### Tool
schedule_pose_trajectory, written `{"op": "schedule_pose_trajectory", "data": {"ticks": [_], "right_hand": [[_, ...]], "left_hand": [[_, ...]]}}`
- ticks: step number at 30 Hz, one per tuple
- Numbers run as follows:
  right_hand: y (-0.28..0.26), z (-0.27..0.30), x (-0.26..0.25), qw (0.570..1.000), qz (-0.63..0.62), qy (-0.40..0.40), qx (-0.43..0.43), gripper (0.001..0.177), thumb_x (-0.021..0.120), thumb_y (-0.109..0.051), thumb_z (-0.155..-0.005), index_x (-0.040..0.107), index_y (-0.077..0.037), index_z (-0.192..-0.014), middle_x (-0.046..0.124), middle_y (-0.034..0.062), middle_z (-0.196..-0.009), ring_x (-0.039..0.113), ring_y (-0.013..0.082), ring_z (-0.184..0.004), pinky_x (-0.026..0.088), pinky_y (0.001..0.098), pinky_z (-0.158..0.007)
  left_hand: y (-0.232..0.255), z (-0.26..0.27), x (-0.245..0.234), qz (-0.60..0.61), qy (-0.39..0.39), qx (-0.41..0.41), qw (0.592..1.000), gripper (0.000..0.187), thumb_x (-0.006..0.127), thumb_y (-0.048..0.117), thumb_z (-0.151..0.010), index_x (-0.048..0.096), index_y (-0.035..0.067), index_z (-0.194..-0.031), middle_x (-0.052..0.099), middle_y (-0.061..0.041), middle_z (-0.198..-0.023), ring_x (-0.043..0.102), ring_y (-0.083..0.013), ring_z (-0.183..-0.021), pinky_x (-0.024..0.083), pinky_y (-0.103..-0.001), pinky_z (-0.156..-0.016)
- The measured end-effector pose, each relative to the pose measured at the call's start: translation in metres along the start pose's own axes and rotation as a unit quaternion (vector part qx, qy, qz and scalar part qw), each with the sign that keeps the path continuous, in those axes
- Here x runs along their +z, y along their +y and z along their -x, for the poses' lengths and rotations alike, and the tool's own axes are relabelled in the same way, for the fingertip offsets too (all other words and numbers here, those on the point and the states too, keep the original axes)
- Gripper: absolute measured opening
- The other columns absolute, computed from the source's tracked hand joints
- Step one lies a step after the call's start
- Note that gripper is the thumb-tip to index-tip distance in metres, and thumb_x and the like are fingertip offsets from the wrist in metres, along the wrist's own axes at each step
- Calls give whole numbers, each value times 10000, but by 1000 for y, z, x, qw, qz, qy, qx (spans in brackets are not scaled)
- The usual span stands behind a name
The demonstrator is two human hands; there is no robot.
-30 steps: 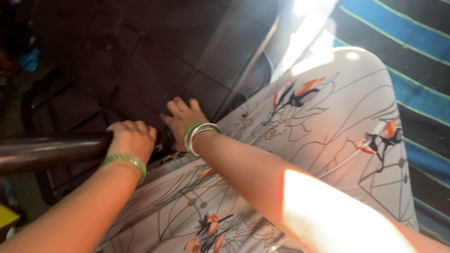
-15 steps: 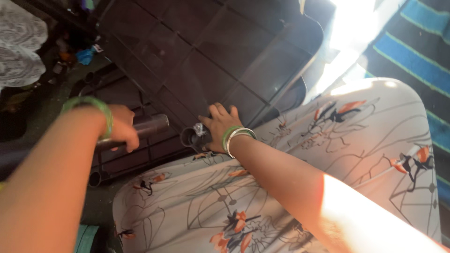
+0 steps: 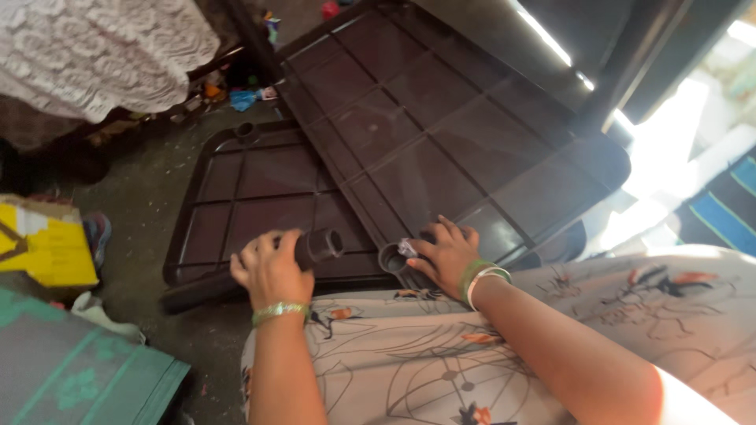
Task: The person assembles a plastic table by inserting small black plastic caps into the underside of the tabletop and then attaching metal legs. The person handles the caps and legs one at a time, securing them into the tabletop while sitting on the floor.
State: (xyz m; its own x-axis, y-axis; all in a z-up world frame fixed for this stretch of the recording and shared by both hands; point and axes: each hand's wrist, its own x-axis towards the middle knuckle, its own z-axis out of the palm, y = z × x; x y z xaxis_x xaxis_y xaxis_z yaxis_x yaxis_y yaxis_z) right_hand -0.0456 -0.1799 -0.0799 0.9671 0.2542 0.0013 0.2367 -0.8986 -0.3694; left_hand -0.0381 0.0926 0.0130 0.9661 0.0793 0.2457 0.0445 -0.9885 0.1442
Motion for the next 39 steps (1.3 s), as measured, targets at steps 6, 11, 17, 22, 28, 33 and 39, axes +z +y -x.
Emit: {"op": "schedule_pose_trajectory", "data": {"ticks": [6,11,17,22,28,33,39], "right_hand": [[4,1,6,998,-6,57,-18,296,592,-377,-955,737,-256,-1183,551,90,-1398,395,308,-1413,258,570,-1099],[5,3,6,998,3,66,-18,243,632,-320,-937,762,-243,-1127,568,89,-1364,438,301,-1379,269,552,-1097],[11,4,10,996,13,78,-32,211,668,-240,-890,761,-215,-1078,573,78,-1366,444,297,-1384,284,544,-1072],[12,3,14,994,14,102,-35,230,673,-233,-889,757,-213,-1102,578,83,-1350,470,304,-1339,296,544,-1060],[14,4,12,993,-7,106,-53,219,686,-213,-875,760,-193,-1080,588,86,-1331,468,308,-1349,300,527,-1055],[13,6,9,987,-47,127,-88,202,691,-198,-897,761,-183,-1086,598,98,-1313,471,322,-1348,306,524,-1054],[13,8,7,978,-39,145,-142,223,683,-188,-863,748,-173,-1076,615,78,-1301,495,298,-1356,321,508,-1059]], "left_hand": [[-2,-11,25,28,-24,61,997,574,774,-31,-707,709,283,-1183,565,-41,-1342,405,-319,-1382,151,-627,-1205],[4,-19,42,15,-87,101,991,571,668,-86,-764,698,284,-1198,536,-58,-1350,362,-344,-1385,128,-638,-1192],[4,-25,62,-29,-119,145,982,303,608,117,-916,711,277,-1152,517,-64,-1355,364,-337,-1384,158,-628,-1197],[3,-24,68,-69,-192,110,973,341,601,128,-905,697,300,-1184,500,-68,-1318,405,-325,-1309,232,-563,-1165],[15,-20,55,-68,-237,102,964,458,697,83,-859,644,239,-1287,527,-64,-1324,479,-289,-1275,382,-442,-1070],[42,-5,42,103,-209,150,961,422,735,226,-868,631,211,-1277,599,-79,-1273,533,-312,-1235,412,-465,-1044],[83,15,64,272,-163,237,918,295,706,213,-877,664,152,-1163,680,-112,-1135,613,-344,-1117,487,-453,-947]]}}
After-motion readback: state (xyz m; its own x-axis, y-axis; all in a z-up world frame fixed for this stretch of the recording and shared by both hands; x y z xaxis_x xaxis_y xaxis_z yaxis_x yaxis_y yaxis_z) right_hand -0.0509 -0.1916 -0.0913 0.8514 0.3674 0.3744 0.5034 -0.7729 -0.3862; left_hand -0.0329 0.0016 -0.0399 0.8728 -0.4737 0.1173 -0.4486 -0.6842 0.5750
